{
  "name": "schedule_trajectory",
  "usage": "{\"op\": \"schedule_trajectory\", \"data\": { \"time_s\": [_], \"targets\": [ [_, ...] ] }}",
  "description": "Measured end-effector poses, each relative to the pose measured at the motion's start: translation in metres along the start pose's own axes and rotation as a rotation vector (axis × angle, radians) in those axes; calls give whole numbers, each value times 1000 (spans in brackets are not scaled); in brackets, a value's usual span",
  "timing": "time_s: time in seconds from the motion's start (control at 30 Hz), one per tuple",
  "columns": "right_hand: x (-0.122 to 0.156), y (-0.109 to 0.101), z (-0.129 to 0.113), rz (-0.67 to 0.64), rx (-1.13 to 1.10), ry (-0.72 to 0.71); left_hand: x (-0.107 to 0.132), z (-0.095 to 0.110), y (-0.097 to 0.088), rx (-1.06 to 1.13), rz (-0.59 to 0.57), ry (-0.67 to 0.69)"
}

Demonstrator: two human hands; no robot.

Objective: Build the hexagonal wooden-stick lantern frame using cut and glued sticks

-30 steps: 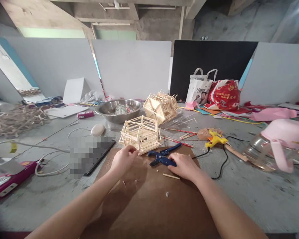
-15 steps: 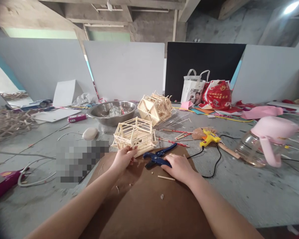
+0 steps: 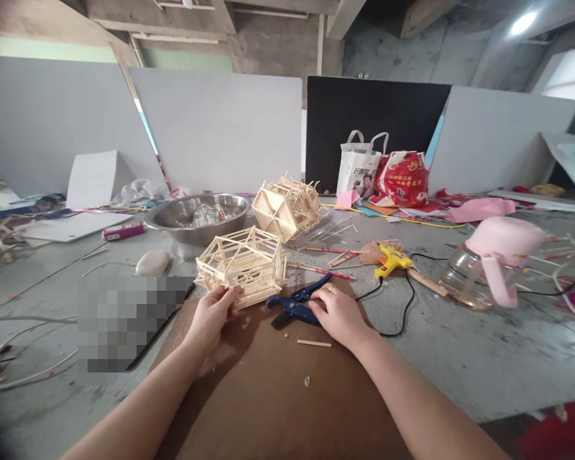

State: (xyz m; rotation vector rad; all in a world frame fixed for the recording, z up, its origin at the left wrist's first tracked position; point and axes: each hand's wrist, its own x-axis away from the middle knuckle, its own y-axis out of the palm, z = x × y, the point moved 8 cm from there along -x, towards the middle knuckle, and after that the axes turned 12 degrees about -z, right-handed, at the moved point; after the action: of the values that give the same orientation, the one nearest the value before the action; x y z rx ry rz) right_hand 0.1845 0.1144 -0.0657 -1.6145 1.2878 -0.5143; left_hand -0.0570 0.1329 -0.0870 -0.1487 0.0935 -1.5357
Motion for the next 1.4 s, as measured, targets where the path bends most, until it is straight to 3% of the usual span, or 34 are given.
{"op": "schedule_trajectory", "data": {
  "time_s": [0.3,0.63,1.03,1.4],
  "targets": [
    [-2,10,1,-109,45,-21,3,3,-6,-13,55,48],
    [2,17,-8,-258,246,-22,5,5,-11,-108,102,59],
    [2,0,5,-247,313,76,10,14,-8,-79,103,67],
    [0,0,18,-166,147,84,13,12,-3,-294,92,92]
  ]
}}
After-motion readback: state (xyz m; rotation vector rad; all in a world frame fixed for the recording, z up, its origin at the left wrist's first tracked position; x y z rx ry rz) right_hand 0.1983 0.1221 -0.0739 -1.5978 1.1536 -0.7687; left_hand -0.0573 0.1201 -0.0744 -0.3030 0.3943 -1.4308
